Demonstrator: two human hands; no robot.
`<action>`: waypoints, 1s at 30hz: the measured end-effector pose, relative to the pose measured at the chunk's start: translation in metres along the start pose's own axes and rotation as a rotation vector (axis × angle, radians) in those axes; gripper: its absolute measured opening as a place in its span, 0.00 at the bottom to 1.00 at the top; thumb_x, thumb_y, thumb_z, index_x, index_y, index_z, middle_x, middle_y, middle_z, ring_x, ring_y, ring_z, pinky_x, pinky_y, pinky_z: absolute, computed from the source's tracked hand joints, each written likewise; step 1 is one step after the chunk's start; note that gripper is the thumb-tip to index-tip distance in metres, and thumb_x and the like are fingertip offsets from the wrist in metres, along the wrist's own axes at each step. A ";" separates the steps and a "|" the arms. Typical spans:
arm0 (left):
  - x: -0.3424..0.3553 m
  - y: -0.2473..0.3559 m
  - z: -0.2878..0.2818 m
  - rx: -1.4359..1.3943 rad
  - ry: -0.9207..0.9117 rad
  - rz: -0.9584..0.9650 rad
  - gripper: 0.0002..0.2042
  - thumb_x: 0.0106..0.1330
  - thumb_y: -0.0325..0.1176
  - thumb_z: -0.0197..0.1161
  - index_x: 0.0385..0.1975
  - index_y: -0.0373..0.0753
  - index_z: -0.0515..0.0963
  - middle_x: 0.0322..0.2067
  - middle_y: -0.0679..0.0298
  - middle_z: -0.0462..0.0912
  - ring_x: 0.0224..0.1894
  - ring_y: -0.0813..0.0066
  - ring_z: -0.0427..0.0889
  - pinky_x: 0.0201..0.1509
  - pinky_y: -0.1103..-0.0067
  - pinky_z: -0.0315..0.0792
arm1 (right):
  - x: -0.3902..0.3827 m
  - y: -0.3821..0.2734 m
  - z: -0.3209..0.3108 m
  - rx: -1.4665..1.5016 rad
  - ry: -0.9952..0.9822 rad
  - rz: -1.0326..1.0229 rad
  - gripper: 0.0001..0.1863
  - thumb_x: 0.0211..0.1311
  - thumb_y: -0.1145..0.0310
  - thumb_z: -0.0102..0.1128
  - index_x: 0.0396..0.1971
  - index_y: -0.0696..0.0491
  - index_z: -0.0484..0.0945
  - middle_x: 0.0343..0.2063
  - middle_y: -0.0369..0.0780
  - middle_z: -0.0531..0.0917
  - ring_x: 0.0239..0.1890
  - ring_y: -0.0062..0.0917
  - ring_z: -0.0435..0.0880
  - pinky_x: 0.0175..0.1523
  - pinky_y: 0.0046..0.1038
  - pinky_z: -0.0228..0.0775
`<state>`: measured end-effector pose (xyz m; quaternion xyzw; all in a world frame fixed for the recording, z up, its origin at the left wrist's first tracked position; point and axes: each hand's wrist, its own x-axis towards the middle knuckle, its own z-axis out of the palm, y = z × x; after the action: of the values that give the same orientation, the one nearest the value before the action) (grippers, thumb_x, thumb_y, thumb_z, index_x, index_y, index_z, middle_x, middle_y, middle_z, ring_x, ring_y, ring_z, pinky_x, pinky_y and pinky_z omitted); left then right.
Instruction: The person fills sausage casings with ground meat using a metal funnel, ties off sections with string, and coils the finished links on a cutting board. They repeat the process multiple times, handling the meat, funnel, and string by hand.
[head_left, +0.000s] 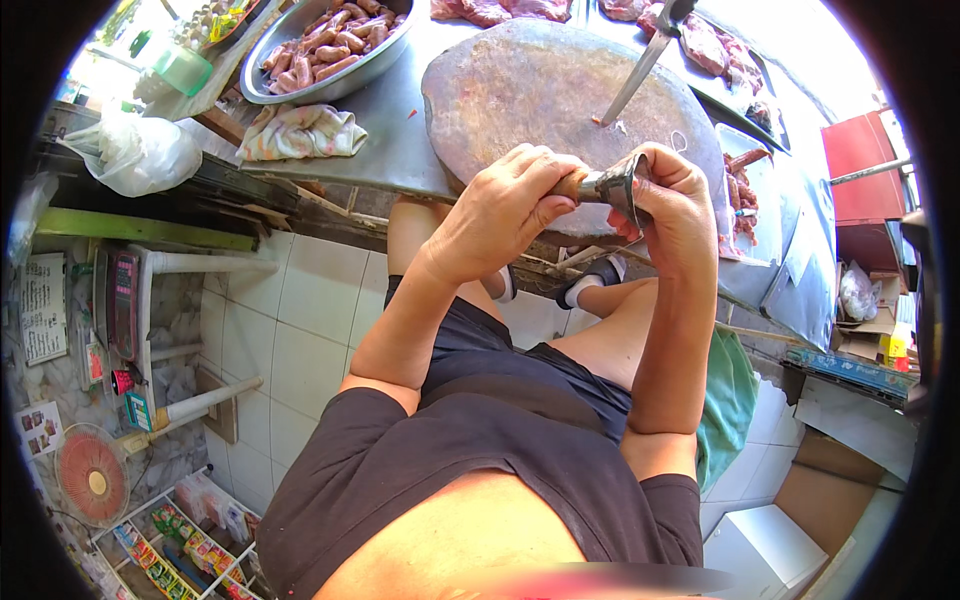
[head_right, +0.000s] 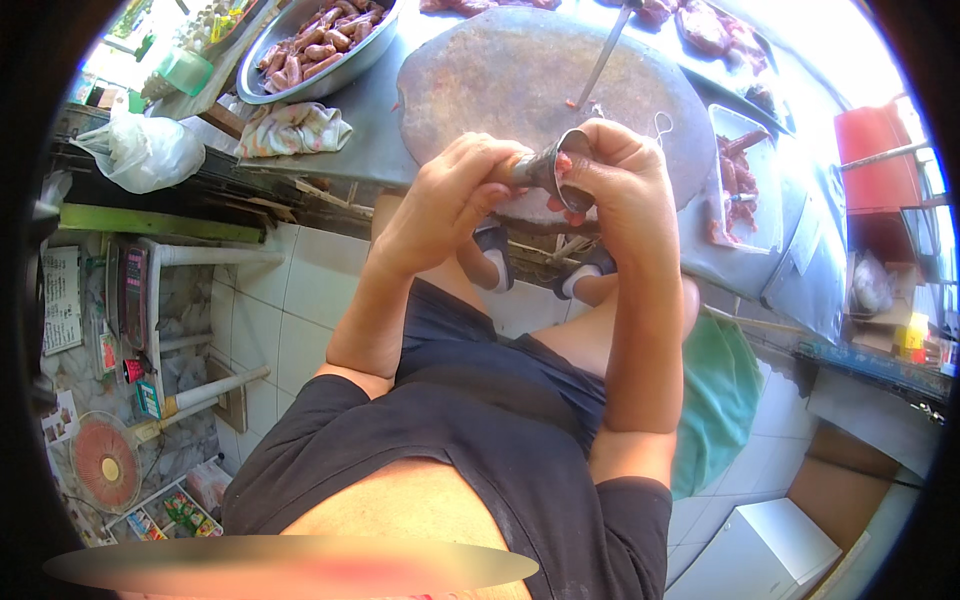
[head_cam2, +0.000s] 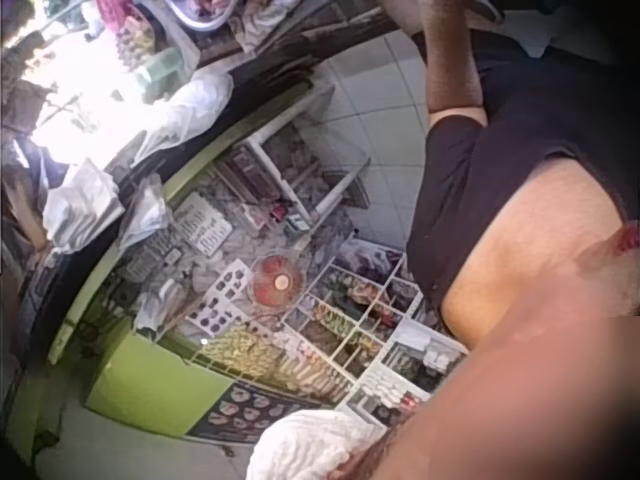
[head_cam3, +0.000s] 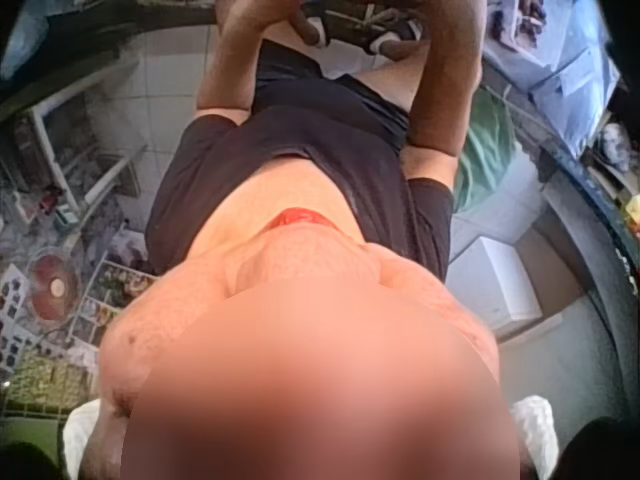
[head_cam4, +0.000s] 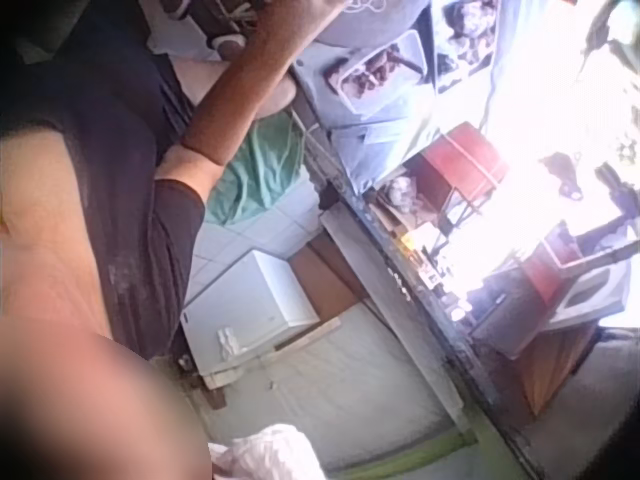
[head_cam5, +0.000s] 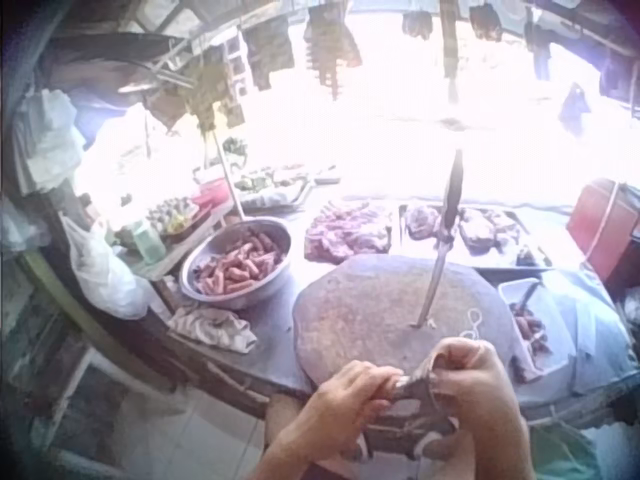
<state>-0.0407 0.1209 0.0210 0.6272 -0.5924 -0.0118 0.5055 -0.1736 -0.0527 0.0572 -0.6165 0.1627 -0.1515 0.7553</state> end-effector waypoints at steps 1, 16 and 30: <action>0.000 0.002 0.001 0.006 -0.006 0.000 0.12 0.71 0.31 0.59 0.51 0.34 0.76 0.39 0.54 0.80 0.43 0.53 0.79 0.49 0.67 0.73 | -0.001 -0.002 0.001 0.025 0.001 -0.021 0.05 0.60 0.74 0.67 0.28 0.57 0.79 0.23 0.38 0.84 0.21 0.17 0.82 0.22 0.16 0.68; -0.002 -0.003 0.009 -0.025 0.049 -0.044 0.06 0.70 0.26 0.58 0.43 0.33 0.74 0.35 0.52 0.78 0.38 0.50 0.78 0.43 0.67 0.74 | 0.003 -0.036 -0.007 -0.328 -0.208 -0.010 0.11 0.56 0.79 0.63 0.40 0.60 0.80 0.28 0.37 0.84 0.26 0.14 0.81 0.28 0.17 0.72; -0.002 -0.004 0.014 0.008 0.024 -0.057 0.09 0.65 0.24 0.63 0.43 0.34 0.74 0.37 0.49 0.79 0.42 0.43 0.77 0.47 0.60 0.72 | 0.001 -0.026 -0.006 -0.502 -0.107 0.027 0.01 0.52 0.78 0.61 0.25 0.56 0.79 0.17 0.28 0.75 0.19 0.08 0.71 0.23 0.16 0.60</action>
<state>-0.0475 0.1133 0.0104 0.6459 -0.5682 -0.0161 0.5097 -0.1764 -0.0638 0.0812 -0.7896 0.1632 -0.0635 0.5881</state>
